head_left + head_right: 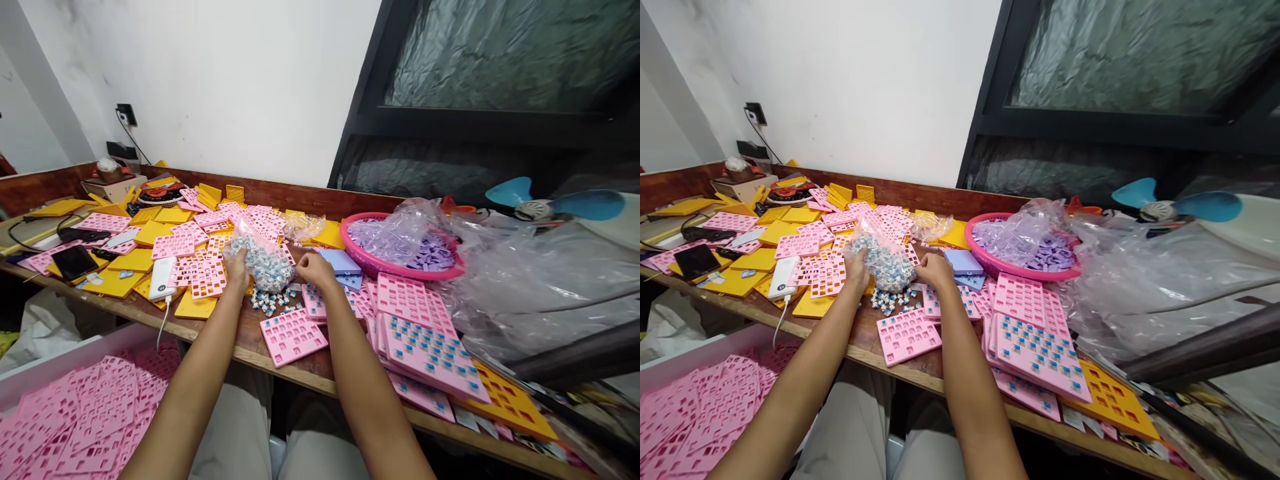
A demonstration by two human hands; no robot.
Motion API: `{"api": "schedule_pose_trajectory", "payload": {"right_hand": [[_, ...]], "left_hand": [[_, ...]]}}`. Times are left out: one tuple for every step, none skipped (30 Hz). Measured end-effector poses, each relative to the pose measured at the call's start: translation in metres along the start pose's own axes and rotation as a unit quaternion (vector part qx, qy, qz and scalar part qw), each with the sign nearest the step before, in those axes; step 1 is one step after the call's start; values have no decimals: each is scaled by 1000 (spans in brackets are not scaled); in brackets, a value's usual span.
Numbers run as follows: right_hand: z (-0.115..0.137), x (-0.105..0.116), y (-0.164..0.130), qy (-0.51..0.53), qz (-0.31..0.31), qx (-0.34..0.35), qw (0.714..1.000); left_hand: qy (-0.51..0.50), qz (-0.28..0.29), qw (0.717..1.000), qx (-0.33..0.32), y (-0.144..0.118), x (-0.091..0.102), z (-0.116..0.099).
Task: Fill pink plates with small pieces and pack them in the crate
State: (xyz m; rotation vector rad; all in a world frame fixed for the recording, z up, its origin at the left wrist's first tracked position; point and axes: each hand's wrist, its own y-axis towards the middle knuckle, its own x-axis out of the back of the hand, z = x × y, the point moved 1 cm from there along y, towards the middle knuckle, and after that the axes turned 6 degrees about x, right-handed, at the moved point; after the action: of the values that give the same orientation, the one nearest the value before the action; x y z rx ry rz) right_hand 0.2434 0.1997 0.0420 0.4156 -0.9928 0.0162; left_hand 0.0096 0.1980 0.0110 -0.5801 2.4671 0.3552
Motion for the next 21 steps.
{"api": "schedule_pose_trajectory", "payload": {"right_hand": [[-3,0,-1,-45,55,5,997],[-5,-1,-1,-76,102,17,992],[-6,-3,-1,-96,133,28,986],[-6,-6,-1,-107,148,36,983],[-6,-9,0,-113,151,39,981],[-6,-13,1,-117,150,39,981],[-5,-17,1,-122,150,41,980],[-5,-20,2,-126,149,42,980],[-4,-22,2,-128,148,43,980],[-4,-23,2,-130,147,44,980],[-4,-23,1,-130,145,44,980],[-3,-23,1,-130,143,44,980],[-2,-21,0,-130,139,44,981],[-1,-19,-2,-130,134,44,981],[1,-17,-3,-130,129,45,982],[4,-13,-3,-129,124,47,983],[7,-9,-4,-127,121,49,983],[10,-4,-3,-125,118,52,984],[14,2,-3,-123,115,54,984],[18,9,-2,-121,113,57,985],[23,17,-2,-119,105,59,986]], "left_hand": [[36,-9,999,-33,0,0,2],[75,-13,995,-62,0,0,3],[112,-11,990,-84,0,-1,5],[142,-4,985,-98,0,-1,6],[164,5,981,-105,-1,-1,6],[177,13,978,-109,-1,0,6],[183,19,977,-111,-2,-1,5],[185,24,976,-112,-3,-1,4],[188,30,975,-113,-4,-1,2],[189,34,974,-115,-6,-2,1],[190,35,974,-121,-7,-3,-1],[195,36,972,-127,-9,-4,-2],[205,39,969,-131,-10,-5,-3],[224,46,965,-128,-11,-5,-3],[249,58,959,-121,-11,-4,-3],[276,70,952,-111,-10,-4,-4],[299,80,945,-103,-10,-3,-4],[315,84,940,-101,-10,-2,-6],[321,79,937,-110,-9,-2,-9],[320,69,936,-130,-10,-2,-12],[314,60,935,-154,-10,-3,-16]]}}
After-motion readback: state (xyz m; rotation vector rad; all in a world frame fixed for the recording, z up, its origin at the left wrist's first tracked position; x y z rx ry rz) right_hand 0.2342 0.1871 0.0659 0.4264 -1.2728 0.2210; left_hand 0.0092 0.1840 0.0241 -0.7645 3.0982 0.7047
